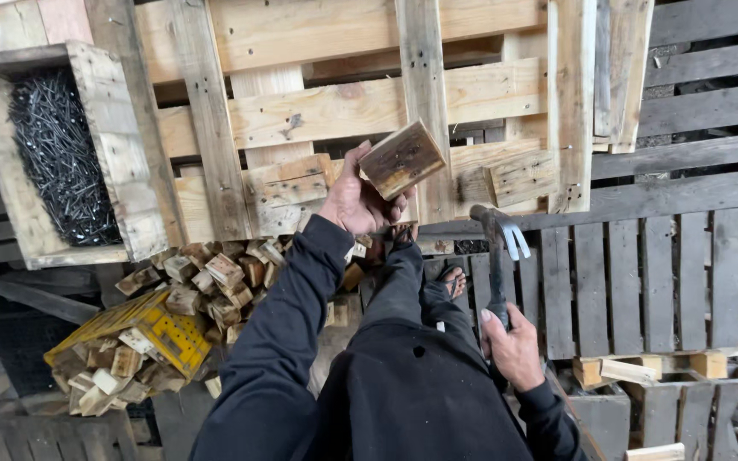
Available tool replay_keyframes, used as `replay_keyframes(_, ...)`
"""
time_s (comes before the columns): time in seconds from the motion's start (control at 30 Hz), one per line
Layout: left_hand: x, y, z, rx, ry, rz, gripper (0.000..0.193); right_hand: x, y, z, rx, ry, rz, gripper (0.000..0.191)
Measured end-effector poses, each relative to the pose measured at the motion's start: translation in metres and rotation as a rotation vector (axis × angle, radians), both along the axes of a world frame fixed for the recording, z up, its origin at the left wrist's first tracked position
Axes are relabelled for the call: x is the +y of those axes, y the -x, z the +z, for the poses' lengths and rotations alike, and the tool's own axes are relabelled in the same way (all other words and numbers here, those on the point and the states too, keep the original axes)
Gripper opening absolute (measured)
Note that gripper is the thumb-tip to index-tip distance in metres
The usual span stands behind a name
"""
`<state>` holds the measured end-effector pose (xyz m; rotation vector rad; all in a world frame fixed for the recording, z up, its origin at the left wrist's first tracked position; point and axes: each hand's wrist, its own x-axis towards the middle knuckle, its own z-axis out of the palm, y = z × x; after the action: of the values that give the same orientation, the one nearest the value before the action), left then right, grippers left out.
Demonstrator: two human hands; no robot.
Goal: The person assembles a wooden pallet by nailing small wooden blocks and planks together using a hammer. They retrieve nails from a container, position the blocks, and drive nails into the pallet structure.
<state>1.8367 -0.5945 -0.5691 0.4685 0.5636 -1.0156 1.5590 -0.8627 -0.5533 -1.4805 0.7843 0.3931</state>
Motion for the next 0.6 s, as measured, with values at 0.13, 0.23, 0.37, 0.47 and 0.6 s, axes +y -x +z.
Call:
replay_keyframes(0.13,-0.002,0.000,-0.004,-0.057,-0.164,0.032,0.086,0.011,-0.003,0.007,-0.030,0.006,0.044,0.024)
replay_keyframes(0.23,-0.006,0.015,-0.009,-0.279,-0.523,0.195,0.079,0.014,-0.002,0.007,-0.040,0.017,0.053,0.026)
replay_keyframes(0.37,-0.011,0.067,-0.020,-0.917,-1.169,0.253,0.077,0.019,-0.010,-0.014,0.024,0.102,0.165,0.026)
replay_keyframes(0.47,-0.014,0.098,-0.040,-1.109,-1.195,0.369,0.082,0.024,-0.023,-0.033,0.092,0.164,0.229,0.024)
replay_keyframes(0.6,-0.008,0.109,-0.064,-1.082,-1.417,0.199,0.086,0.029,-0.038,-0.024,0.106,0.076,0.151,0.027)
